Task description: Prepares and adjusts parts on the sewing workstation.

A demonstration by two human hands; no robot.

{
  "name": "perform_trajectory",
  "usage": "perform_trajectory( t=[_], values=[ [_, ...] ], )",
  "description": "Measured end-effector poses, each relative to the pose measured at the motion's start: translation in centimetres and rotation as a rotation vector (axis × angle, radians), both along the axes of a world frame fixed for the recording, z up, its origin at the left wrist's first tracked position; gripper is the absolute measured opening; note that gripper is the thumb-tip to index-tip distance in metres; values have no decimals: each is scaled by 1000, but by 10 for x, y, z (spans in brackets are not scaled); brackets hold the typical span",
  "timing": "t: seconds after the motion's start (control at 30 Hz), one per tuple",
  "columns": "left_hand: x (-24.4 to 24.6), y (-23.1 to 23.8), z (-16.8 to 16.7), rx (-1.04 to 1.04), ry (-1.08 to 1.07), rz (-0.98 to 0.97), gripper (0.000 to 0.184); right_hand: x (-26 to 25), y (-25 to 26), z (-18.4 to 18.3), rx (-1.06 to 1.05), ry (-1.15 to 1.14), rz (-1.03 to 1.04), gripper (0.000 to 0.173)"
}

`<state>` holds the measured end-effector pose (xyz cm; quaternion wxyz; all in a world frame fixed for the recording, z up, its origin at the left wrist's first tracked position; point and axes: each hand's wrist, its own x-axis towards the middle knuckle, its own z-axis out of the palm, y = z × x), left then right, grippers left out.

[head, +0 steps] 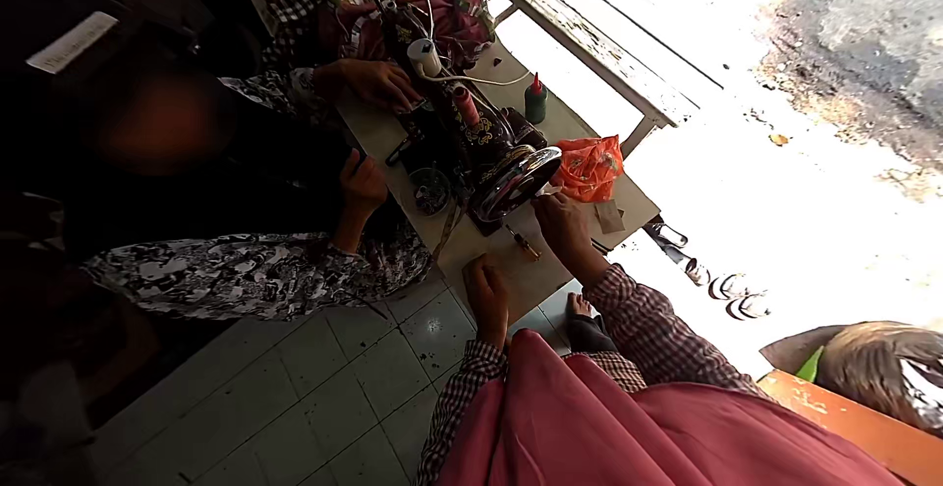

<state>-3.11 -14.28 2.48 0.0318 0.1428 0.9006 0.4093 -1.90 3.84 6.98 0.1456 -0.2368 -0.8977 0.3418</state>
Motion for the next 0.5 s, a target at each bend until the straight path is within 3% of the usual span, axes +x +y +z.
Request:
perform_trajectory(
  t=[0.37, 0.5],
  values=[
    [4, -1, 0, -76, 26, -23, 32, 0, 2, 2, 5, 31, 19, 22],
    [3, 0, 0, -106, 34, -21, 33, -9, 10, -16, 18, 77, 32, 23]
  ],
)
